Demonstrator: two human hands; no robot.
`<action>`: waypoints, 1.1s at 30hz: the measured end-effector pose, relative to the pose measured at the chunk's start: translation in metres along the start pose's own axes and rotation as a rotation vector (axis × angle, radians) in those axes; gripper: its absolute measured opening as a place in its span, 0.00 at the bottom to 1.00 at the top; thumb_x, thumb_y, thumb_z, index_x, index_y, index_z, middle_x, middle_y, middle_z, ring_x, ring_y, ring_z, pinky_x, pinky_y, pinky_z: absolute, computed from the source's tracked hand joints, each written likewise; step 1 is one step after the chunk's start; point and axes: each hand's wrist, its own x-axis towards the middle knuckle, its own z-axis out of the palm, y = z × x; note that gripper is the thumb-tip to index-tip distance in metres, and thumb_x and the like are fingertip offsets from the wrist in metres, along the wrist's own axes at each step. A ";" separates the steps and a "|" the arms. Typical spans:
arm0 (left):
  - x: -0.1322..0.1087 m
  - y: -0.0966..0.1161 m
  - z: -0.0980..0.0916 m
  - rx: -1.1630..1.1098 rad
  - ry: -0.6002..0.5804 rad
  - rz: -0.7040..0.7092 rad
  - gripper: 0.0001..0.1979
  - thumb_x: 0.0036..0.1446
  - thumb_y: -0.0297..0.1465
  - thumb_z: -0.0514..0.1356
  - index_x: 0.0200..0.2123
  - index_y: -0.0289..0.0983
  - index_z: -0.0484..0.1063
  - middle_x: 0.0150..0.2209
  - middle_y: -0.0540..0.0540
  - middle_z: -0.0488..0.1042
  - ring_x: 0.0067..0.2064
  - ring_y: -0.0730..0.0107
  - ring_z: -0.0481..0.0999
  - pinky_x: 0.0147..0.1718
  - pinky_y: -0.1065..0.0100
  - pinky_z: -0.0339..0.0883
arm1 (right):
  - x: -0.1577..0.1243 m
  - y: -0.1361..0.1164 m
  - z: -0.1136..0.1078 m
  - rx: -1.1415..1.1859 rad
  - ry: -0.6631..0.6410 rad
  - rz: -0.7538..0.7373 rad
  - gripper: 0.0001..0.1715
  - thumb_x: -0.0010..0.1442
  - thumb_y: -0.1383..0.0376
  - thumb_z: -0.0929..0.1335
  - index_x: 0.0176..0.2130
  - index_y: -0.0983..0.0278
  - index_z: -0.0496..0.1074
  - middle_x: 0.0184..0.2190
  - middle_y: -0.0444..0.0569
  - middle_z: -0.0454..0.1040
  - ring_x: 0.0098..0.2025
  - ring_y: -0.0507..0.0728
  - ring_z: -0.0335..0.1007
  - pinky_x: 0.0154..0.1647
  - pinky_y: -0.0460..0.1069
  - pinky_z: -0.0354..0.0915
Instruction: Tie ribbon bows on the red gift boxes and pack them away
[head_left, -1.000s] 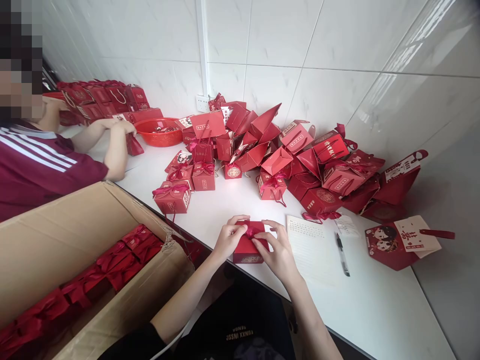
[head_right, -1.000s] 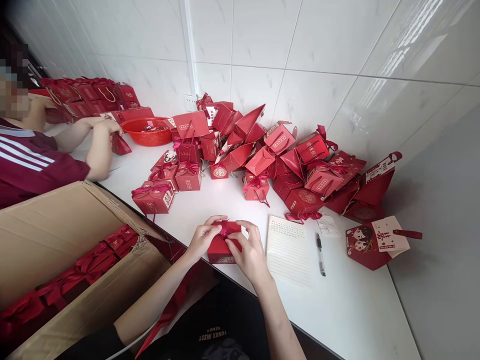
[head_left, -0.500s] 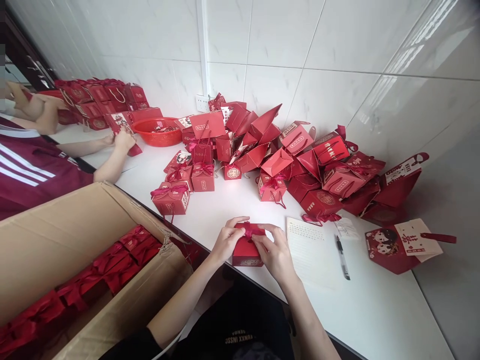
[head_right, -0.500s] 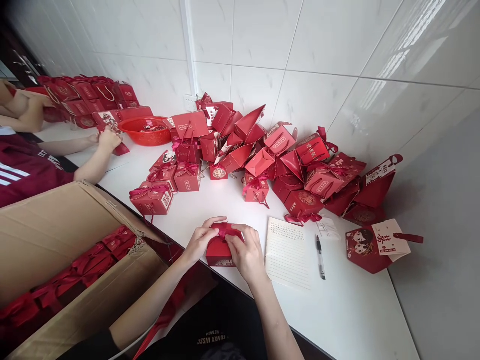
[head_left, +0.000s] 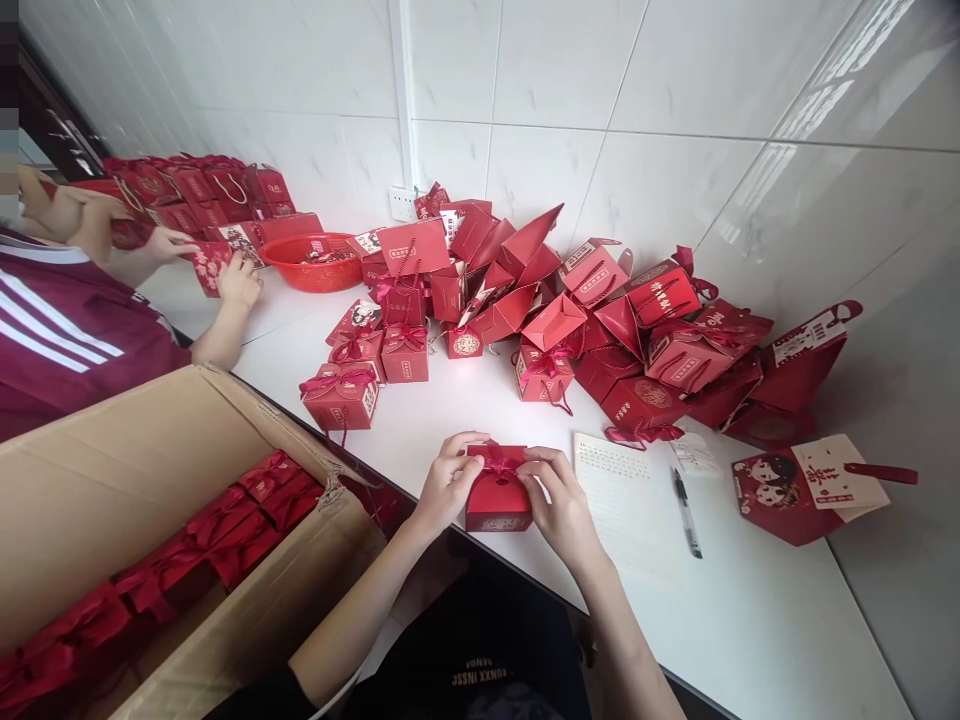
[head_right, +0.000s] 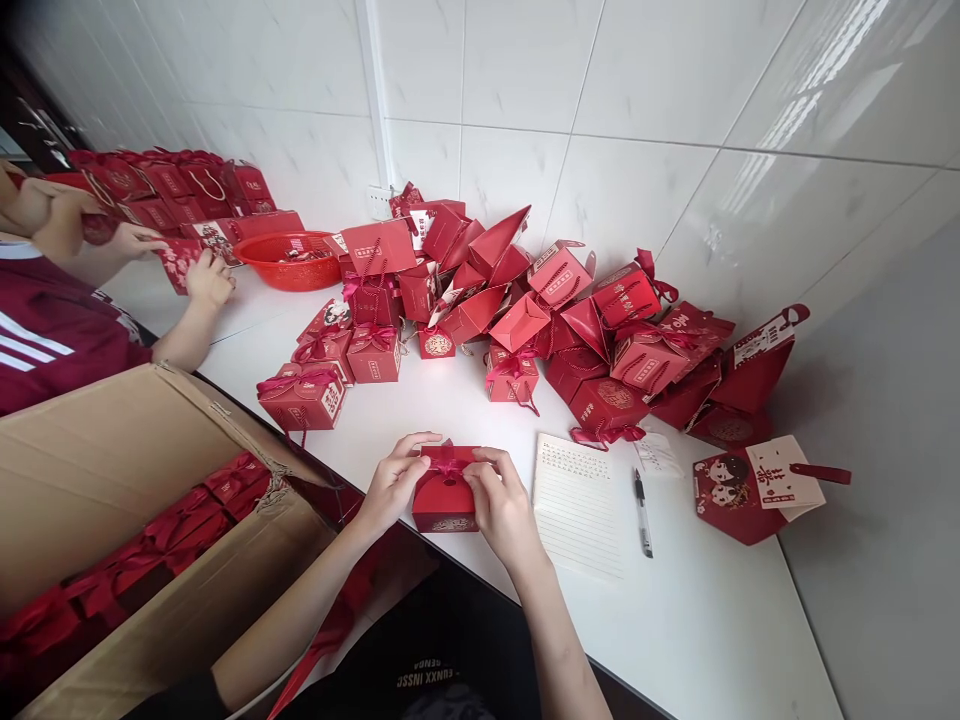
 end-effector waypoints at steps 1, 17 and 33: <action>-0.002 -0.001 -0.001 0.029 0.012 0.026 0.18 0.59 0.34 0.50 0.22 0.38 0.73 0.49 0.44 0.70 0.54 0.60 0.66 0.52 0.60 0.62 | 0.000 0.001 -0.002 0.005 -0.014 0.003 0.10 0.64 0.70 0.59 0.37 0.60 0.67 0.41 0.52 0.66 0.44 0.56 0.69 0.43 0.52 0.69; -0.013 0.005 -0.005 0.146 0.092 0.075 0.03 0.52 0.31 0.59 0.30 0.39 0.69 0.38 0.45 0.68 0.44 0.64 0.71 0.43 0.62 0.70 | -0.002 0.000 -0.016 0.012 -0.024 0.200 0.09 0.63 0.59 0.61 0.40 0.61 0.66 0.38 0.51 0.67 0.41 0.56 0.67 0.41 0.52 0.67; -0.013 0.002 -0.012 0.184 -0.029 0.032 0.06 0.55 0.32 0.57 0.27 0.38 0.67 0.43 0.44 0.68 0.49 0.63 0.70 0.50 0.58 0.64 | 0.003 -0.010 -0.006 0.308 -0.197 0.699 0.26 0.53 0.42 0.63 0.24 0.61 0.64 0.19 0.43 0.63 0.22 0.53 0.57 0.24 0.48 0.55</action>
